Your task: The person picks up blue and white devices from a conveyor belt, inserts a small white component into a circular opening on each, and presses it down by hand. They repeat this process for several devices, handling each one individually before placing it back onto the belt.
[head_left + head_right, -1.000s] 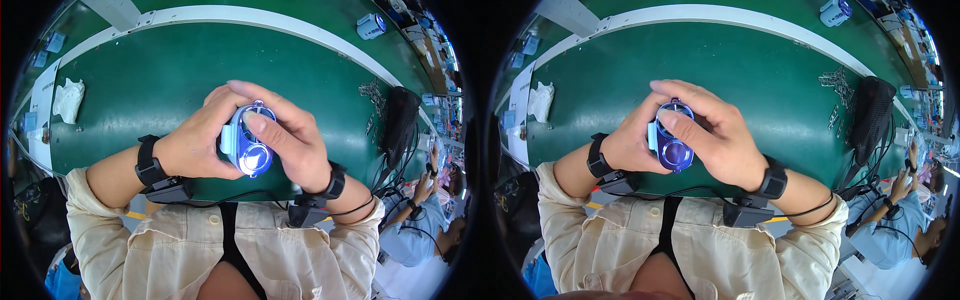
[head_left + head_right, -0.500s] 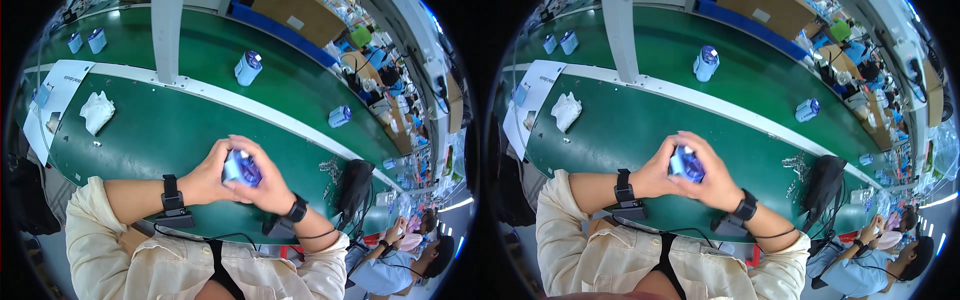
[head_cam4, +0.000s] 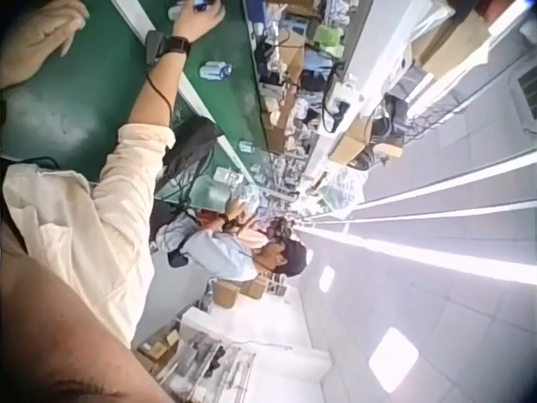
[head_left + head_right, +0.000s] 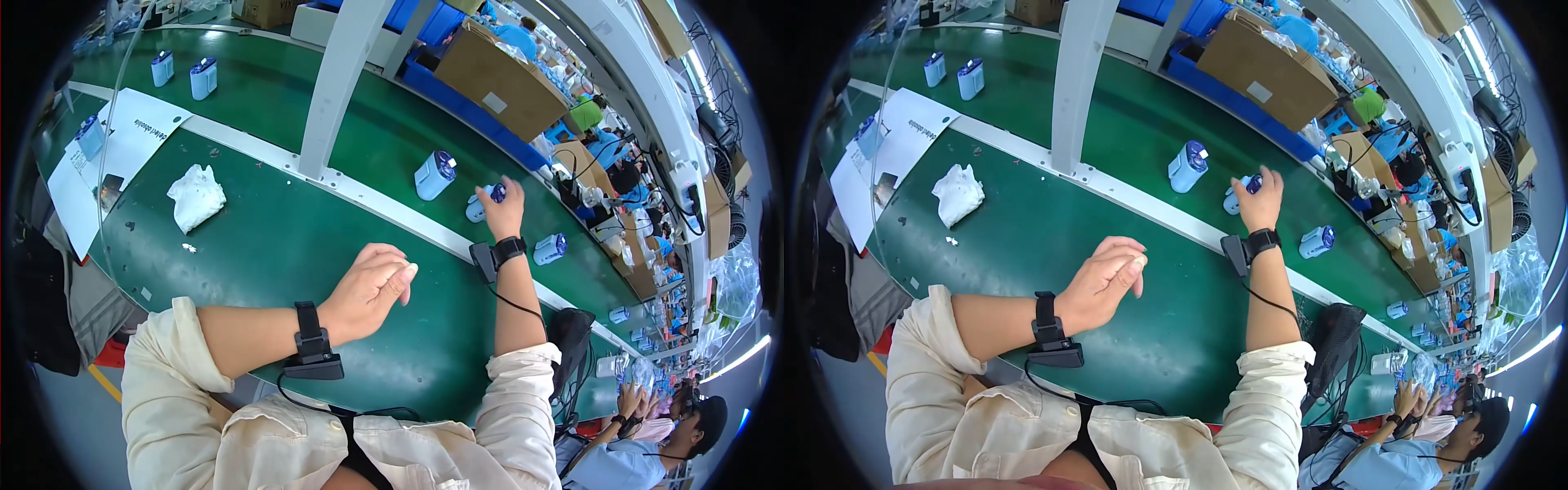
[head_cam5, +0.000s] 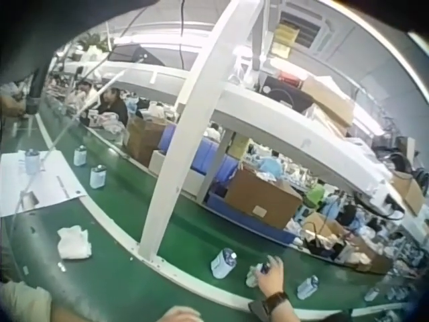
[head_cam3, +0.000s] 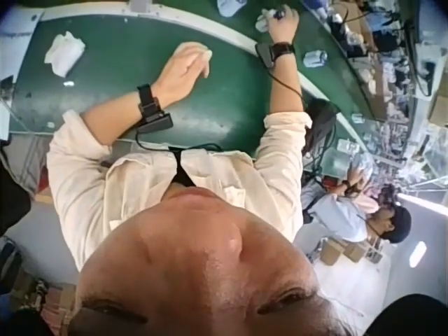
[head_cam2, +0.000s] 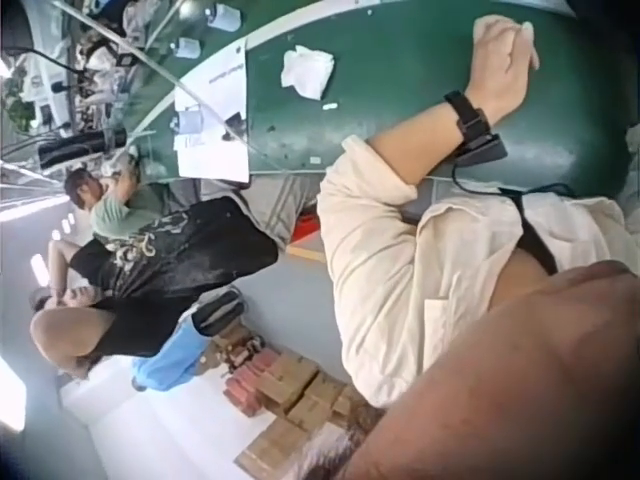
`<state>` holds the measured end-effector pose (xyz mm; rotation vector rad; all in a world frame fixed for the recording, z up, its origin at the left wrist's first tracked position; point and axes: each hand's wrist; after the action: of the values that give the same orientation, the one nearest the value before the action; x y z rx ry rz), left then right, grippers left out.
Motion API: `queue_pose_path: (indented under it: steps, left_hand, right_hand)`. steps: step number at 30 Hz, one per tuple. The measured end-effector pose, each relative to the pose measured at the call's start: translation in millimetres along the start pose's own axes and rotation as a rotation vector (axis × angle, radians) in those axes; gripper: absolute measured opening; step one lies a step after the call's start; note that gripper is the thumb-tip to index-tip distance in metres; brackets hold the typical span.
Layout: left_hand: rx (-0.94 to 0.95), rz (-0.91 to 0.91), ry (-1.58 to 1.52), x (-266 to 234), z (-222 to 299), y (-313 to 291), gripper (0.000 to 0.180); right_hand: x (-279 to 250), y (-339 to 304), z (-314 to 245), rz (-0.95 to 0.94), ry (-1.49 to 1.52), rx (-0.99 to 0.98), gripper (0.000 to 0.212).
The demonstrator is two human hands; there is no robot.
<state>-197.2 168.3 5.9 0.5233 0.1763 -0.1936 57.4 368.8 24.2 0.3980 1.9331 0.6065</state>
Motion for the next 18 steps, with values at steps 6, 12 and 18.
queue_pose_path:
  steps: [6, 12, 18]
  left_hand:
    - [0.051, -0.117, 0.058, -8.9, -2.5, -4.5, 0.026]
    - [-0.035, 0.139, 0.151, 3.1, 5.3, -1.3, 0.059]
    - [-0.227, 0.087, -0.077, -3.9, 9.3, -1.2, 0.092]
  right_hand:
    - [18.6, 0.6, -72.6, 0.150, -0.001, -0.324, 0.082]
    - [-0.8, -0.4, -81.7, -0.474, 0.402, 0.169, 0.105]
    - [-85.0, -51.2, -105.8, -1.354, 1.313, -0.257, 0.108]
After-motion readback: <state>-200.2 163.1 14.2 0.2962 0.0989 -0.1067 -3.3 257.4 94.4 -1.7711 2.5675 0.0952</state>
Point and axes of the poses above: each hand's wrist, its own y-axis towards the middle knuckle, its own x-axis out of the palm, z = x × y, and after that the axes turned 2 degrees about -x, right-handed
